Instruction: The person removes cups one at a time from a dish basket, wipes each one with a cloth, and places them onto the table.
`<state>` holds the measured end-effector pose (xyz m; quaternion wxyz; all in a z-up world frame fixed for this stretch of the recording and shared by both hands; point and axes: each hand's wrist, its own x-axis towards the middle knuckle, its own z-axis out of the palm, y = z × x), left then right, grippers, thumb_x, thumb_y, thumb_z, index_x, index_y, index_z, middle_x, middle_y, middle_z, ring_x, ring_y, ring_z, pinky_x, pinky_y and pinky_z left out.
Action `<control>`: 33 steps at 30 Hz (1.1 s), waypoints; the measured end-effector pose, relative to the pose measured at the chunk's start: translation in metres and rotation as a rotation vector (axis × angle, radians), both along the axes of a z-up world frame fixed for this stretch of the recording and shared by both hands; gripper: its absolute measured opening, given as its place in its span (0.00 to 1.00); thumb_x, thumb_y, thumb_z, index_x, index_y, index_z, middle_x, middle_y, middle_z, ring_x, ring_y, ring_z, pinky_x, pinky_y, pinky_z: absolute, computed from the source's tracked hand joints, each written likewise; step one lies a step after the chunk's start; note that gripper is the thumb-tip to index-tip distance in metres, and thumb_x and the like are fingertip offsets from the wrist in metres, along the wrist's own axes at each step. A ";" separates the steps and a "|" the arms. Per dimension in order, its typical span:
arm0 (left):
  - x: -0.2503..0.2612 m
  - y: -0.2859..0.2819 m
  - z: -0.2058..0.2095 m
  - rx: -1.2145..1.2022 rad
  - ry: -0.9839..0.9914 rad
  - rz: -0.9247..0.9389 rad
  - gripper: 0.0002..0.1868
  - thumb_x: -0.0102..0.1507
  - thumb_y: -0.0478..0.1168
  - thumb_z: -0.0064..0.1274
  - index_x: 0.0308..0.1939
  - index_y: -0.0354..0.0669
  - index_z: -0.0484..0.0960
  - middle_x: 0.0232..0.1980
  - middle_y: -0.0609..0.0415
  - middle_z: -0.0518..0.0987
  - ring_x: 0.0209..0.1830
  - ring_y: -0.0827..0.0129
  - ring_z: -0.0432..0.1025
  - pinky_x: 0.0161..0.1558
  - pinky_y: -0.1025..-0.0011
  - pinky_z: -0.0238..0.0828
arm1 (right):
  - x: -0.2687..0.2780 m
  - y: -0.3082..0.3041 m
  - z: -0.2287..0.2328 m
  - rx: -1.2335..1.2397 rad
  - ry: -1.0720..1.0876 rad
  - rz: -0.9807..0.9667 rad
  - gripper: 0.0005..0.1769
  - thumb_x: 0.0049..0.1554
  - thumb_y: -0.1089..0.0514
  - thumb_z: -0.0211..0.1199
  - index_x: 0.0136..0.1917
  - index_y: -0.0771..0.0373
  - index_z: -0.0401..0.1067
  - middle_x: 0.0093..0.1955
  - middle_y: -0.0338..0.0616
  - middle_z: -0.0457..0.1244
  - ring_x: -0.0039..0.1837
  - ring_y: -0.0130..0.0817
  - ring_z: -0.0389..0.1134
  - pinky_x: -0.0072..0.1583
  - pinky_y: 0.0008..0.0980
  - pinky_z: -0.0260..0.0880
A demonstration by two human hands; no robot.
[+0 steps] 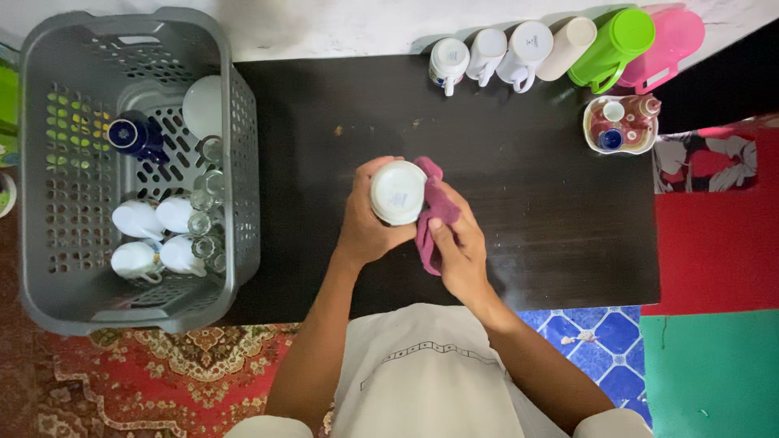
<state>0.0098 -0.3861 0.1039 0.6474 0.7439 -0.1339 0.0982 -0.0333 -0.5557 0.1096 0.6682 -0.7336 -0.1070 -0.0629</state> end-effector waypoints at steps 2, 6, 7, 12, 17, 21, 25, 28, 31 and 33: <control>-0.004 0.001 0.001 0.066 -0.004 -0.012 0.46 0.47 0.33 0.73 0.66 0.44 0.66 0.64 0.46 0.74 0.64 0.55 0.72 0.65 0.60 0.71 | 0.008 -0.002 0.007 -0.003 0.107 -0.029 0.20 0.68 0.61 0.52 0.71 0.70 0.66 0.72 0.47 0.60 0.73 0.37 0.61 0.73 0.34 0.59; -0.009 -0.001 -0.002 0.145 0.062 -0.101 0.49 0.45 0.34 0.73 0.68 0.43 0.65 0.64 0.43 0.69 0.65 0.50 0.69 0.65 0.57 0.70 | 0.033 -0.013 0.015 -0.078 0.108 0.032 0.16 0.67 0.61 0.51 0.63 0.69 0.74 0.67 0.45 0.62 0.67 0.34 0.64 0.68 0.30 0.63; -0.009 -0.003 -0.004 0.144 0.062 -0.101 0.49 0.45 0.34 0.73 0.68 0.43 0.65 0.64 0.43 0.69 0.65 0.50 0.69 0.65 0.57 0.70 | 0.040 -0.013 0.015 -0.079 0.108 0.033 0.16 0.67 0.61 0.51 0.63 0.69 0.74 0.67 0.45 0.62 0.67 0.34 0.64 0.68 0.30 0.63; -0.008 -0.005 -0.010 0.168 0.063 -0.121 0.52 0.44 0.35 0.74 0.69 0.42 0.63 0.63 0.42 0.68 0.65 0.48 0.68 0.64 0.56 0.69 | 0.046 -0.018 0.011 -0.106 0.152 0.079 0.15 0.67 0.61 0.51 0.61 0.68 0.75 0.63 0.42 0.60 0.61 0.28 0.64 0.61 0.26 0.66; -0.012 -0.006 -0.009 0.121 0.123 -0.071 0.50 0.43 0.36 0.76 0.67 0.44 0.68 0.63 0.44 0.72 0.63 0.51 0.72 0.63 0.58 0.72 | 0.029 -0.019 -0.007 0.169 0.233 0.028 0.14 0.67 0.61 0.52 0.61 0.69 0.73 0.63 0.42 0.60 0.61 0.28 0.63 0.63 0.26 0.64; -0.008 -0.004 -0.010 0.118 0.121 -0.023 0.49 0.42 0.35 0.76 0.65 0.43 0.68 0.61 0.45 0.73 0.62 0.52 0.72 0.63 0.58 0.72 | 0.013 -0.019 -0.023 0.109 0.155 -0.065 0.14 0.68 0.62 0.52 0.59 0.72 0.74 0.65 0.44 0.59 0.62 0.28 0.63 0.63 0.27 0.64; 0.000 -0.001 -0.007 0.128 0.052 0.000 0.47 0.43 0.34 0.75 0.64 0.41 0.67 0.61 0.45 0.75 0.62 0.52 0.73 0.63 0.58 0.71 | 0.005 -0.021 -0.025 -0.025 0.045 -0.085 0.14 0.67 0.63 0.54 0.60 0.74 0.74 0.65 0.45 0.60 0.65 0.31 0.62 0.67 0.28 0.62; 0.001 -0.001 -0.001 0.100 0.102 -0.026 0.46 0.44 0.34 0.74 0.64 0.40 0.67 0.60 0.47 0.76 0.61 0.54 0.74 0.62 0.59 0.72 | 0.016 -0.027 -0.016 0.021 0.176 -0.088 0.14 0.65 0.62 0.54 0.59 0.71 0.74 0.63 0.44 0.60 0.63 0.31 0.64 0.64 0.28 0.65; 0.003 -0.003 0.001 0.073 0.172 -0.100 0.48 0.43 0.39 0.78 0.62 0.41 0.66 0.59 0.46 0.76 0.60 0.55 0.75 0.61 0.60 0.73 | 0.038 -0.030 0.003 -0.117 0.103 -0.035 0.12 0.65 0.63 0.55 0.57 0.70 0.76 0.62 0.46 0.62 0.63 0.35 0.64 0.64 0.30 0.66; 0.002 -0.008 0.000 0.169 0.079 -0.113 0.46 0.44 0.35 0.73 0.64 0.40 0.66 0.60 0.44 0.74 0.62 0.51 0.73 0.62 0.59 0.72 | 0.048 -0.030 0.020 -0.301 0.013 0.021 0.13 0.63 0.65 0.55 0.58 0.66 0.76 0.61 0.47 0.64 0.63 0.40 0.67 0.65 0.34 0.67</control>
